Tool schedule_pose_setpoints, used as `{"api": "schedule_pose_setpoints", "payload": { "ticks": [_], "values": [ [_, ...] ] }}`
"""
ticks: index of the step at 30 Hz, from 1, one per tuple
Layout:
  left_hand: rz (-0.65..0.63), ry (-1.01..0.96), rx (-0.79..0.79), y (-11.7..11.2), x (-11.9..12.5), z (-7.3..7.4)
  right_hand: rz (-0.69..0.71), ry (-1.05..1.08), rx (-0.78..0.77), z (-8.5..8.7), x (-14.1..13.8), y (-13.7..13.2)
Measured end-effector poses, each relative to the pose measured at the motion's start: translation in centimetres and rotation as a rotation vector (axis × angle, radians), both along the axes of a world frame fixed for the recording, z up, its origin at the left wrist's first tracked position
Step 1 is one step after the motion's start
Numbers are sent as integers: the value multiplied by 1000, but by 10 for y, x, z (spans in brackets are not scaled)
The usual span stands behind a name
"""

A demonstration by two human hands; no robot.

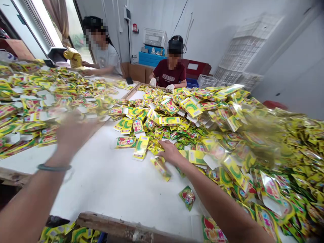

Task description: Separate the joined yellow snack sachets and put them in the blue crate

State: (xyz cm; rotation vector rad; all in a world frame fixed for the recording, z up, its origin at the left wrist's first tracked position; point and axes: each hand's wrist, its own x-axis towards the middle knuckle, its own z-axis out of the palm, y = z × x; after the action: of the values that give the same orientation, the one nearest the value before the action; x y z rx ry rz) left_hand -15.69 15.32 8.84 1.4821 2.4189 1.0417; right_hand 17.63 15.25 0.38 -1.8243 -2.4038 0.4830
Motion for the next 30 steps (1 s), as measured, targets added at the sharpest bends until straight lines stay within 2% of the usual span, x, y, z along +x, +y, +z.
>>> {"api": "schedule_pose_setpoints", "payload": {
  "ticks": [3,4,6,9,13,18,22,25,27,30],
  "values": [
    [-357,-26,-216,-21,71,-30,57,139,-12,-2,1,-21],
    [-436,-22,-268,-28,93,-40,74,168,-15,-2,2,-27],
    [-560,-1,-325,-42,128,-57,118,194,-10,0,7,-36],
    [-665,38,-336,-59,158,-71,175,156,-14,3,13,-49],
    [-701,89,-377,-77,173,-83,194,27,-38,5,17,-64],
    [-577,169,-346,-85,183,-99,263,-46,65,3,18,-75],
    [-547,8,-332,-79,189,-107,206,-103,100,-1,10,-85],
    [-528,-77,-342,-75,184,-113,159,-145,100,-9,1,-90],
    [-513,-255,-305,-73,176,-119,98,-141,87,-13,-2,-91],
    [-463,-783,-197,-73,163,-127,57,-95,32,-16,-1,-92]
  ]
}}
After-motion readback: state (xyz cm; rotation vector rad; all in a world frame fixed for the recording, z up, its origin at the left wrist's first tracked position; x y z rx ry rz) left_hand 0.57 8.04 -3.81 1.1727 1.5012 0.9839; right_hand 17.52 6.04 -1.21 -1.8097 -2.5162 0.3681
